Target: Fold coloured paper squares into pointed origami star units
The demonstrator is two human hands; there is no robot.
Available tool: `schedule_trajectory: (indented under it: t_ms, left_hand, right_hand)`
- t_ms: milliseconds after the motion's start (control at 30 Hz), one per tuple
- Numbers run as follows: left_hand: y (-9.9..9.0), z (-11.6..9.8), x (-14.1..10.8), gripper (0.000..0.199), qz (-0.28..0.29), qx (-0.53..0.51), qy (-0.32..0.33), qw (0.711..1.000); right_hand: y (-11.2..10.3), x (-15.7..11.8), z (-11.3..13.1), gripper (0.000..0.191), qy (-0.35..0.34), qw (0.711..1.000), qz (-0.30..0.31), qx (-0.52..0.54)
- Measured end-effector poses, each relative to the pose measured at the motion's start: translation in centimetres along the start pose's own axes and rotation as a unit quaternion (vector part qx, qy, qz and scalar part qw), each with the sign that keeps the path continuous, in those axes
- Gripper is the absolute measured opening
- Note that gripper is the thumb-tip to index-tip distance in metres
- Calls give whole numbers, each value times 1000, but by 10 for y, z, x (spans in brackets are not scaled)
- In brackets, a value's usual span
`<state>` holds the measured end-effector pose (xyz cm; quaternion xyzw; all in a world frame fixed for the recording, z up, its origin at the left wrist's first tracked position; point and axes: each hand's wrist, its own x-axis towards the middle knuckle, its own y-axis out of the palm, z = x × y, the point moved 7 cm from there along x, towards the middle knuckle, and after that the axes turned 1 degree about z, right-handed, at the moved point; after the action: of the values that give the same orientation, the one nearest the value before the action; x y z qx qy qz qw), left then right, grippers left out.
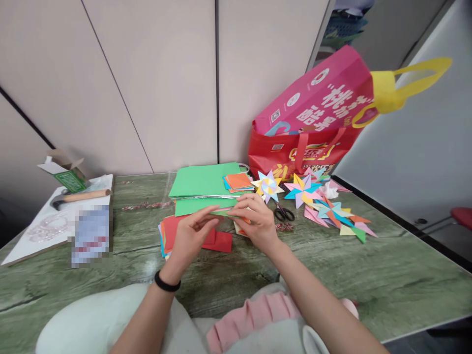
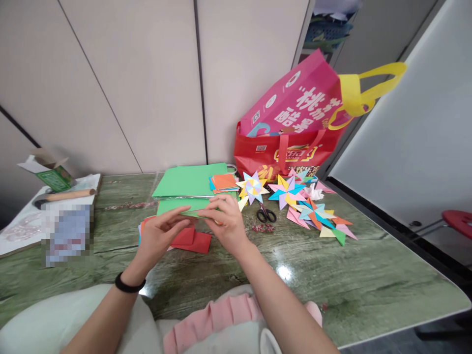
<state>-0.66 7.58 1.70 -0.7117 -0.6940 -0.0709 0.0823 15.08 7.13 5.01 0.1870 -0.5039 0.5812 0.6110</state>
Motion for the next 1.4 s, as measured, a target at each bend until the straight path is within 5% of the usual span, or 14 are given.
schedule_trajectory:
  t_ms: [133,333,567,800,1000,1233,1400]
  left_hand:
    - [-4,-5,-1,18,-32,75,41,996]
    - [-7,-16,-4,17,-52,152,132,978]
    - [-10,-18,-6,16,-63,168,166,970]
    - [-9,-20,-7,15,-72,171,147,972]
    - [-7,-20,-9,14,-79,166,143,973]
    - [-3,-12,-9,12,-69,158,129,977]
    - [-3,-5,-8,26,-70,97,62,991]
  right_hand:
    - [-1,0,3,18,-13,1000,2,-8]
    - [-1,2,6,16,-12,1000,-2,21]
    - [1,3,0,13,2,998,11,61]
    - [6,1,-14,2,119,986,25,115]
    - [12,-7,-30,15,242,952,18,185]
    - [31,-30,-49,30,434,841,-37,320]
    - [29,-28,-46,29,429,844,-51,316]
